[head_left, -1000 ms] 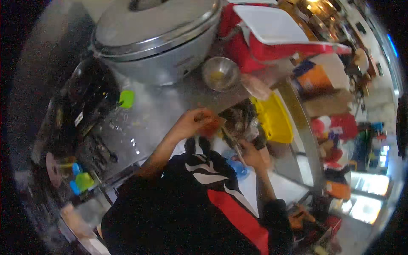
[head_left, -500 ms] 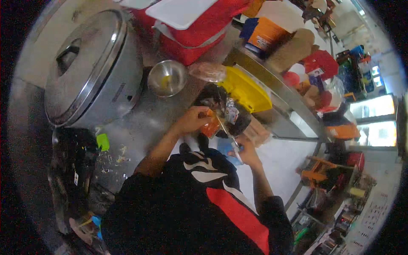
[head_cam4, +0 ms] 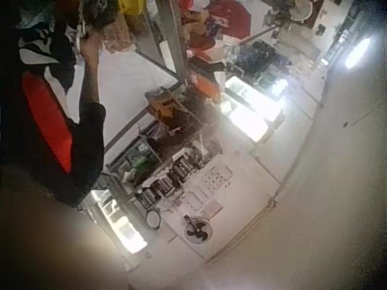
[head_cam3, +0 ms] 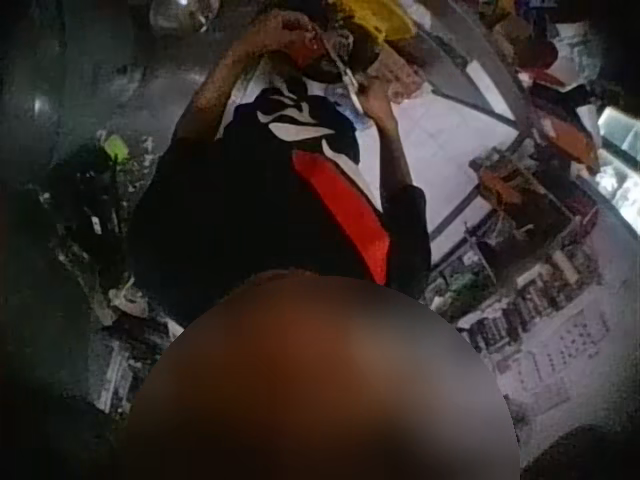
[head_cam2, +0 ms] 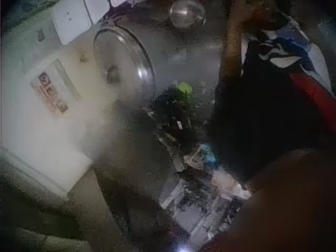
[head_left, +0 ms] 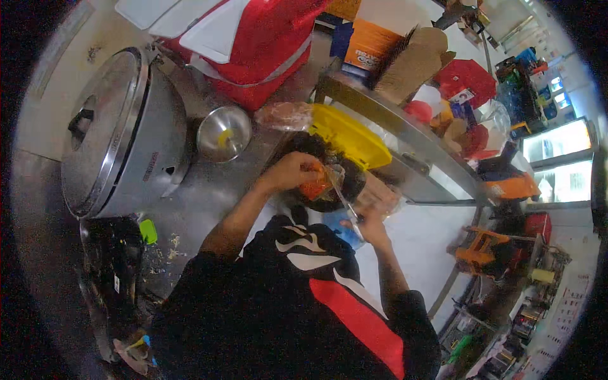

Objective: The person stirs noodles in a pot using tongs, opens a plastic sauce packet by hand, and transfers portions of the noodles into takeout boxes lined up on a counter.

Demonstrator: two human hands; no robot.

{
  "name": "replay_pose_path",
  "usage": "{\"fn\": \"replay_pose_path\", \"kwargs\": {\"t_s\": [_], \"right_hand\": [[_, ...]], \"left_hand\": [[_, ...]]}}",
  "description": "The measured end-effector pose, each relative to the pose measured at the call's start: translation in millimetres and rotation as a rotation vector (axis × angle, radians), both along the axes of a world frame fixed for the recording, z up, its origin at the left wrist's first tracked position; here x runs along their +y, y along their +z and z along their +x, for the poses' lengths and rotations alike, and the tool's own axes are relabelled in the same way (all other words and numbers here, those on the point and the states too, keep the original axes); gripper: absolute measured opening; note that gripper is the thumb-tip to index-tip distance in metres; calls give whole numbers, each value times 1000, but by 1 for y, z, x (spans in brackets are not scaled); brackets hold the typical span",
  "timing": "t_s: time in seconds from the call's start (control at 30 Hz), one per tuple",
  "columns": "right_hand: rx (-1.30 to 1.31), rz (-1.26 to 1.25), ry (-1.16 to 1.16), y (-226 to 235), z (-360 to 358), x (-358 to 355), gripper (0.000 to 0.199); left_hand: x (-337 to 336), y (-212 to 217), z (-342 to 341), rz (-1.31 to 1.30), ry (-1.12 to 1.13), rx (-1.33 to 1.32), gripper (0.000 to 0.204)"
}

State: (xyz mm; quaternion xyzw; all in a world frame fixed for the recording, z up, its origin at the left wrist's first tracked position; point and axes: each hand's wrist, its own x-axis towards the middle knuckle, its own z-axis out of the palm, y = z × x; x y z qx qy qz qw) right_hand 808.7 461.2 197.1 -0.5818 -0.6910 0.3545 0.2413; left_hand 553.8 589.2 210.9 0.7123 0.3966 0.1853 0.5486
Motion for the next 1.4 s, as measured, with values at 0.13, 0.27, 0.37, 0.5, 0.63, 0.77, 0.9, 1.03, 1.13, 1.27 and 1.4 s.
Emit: {"fn": "replay_pose_path", "kwargs": {"t_s": [0.13, 0.27, 0.37, 0.5, 0.63, 0.77, 0.9, 1.03, 1.13, 1.27, 1.4], "right_hand": [[-22, -209, -15, -20, 17, 5, 46], [56, -169, 5, -49, 25, 11, 39], [123, -174, -15, -85, 28, 24, 35], [-90, 127, 112, -110, -12, 63, 29], [-280, 328, 427, -122, -123, 103, 39], [-380, 181, 676, -122, -246, 120, 42], [-220, 536, 519, -145, -266, 116, 41], [35, 566, 233, -186, -183, 47, 49], [-248, 164, 41, -282, -44, -55, 43], [-223, -12, -82, -403, 230, -276, 22], [-172, -688, -584, -412, 388, -469, 22]], "left_hand": [[3, -6, 18, -32, -34, -78, 24], [5, -9, 22, 105, -66, 64, 26], [-3, -39, 7, 128, 51, 81, 24], [-58, -24, -36, -187, 310, -201, 23], [-145, -4, -92, -146, 746, -103, 23], [-237, 16, -103, -149, 1238, -173, 19], [-301, -41, -118, -92, 1397, -136, 21], [-334, -59, -80, -272, 1354, -386, 17], [-329, -70, -19, -214, 1201, -389, 15], [-312, -52, 68, -354, 891, -359, 14], [-291, -53, 172, -288, 546, -280, 17]]}}
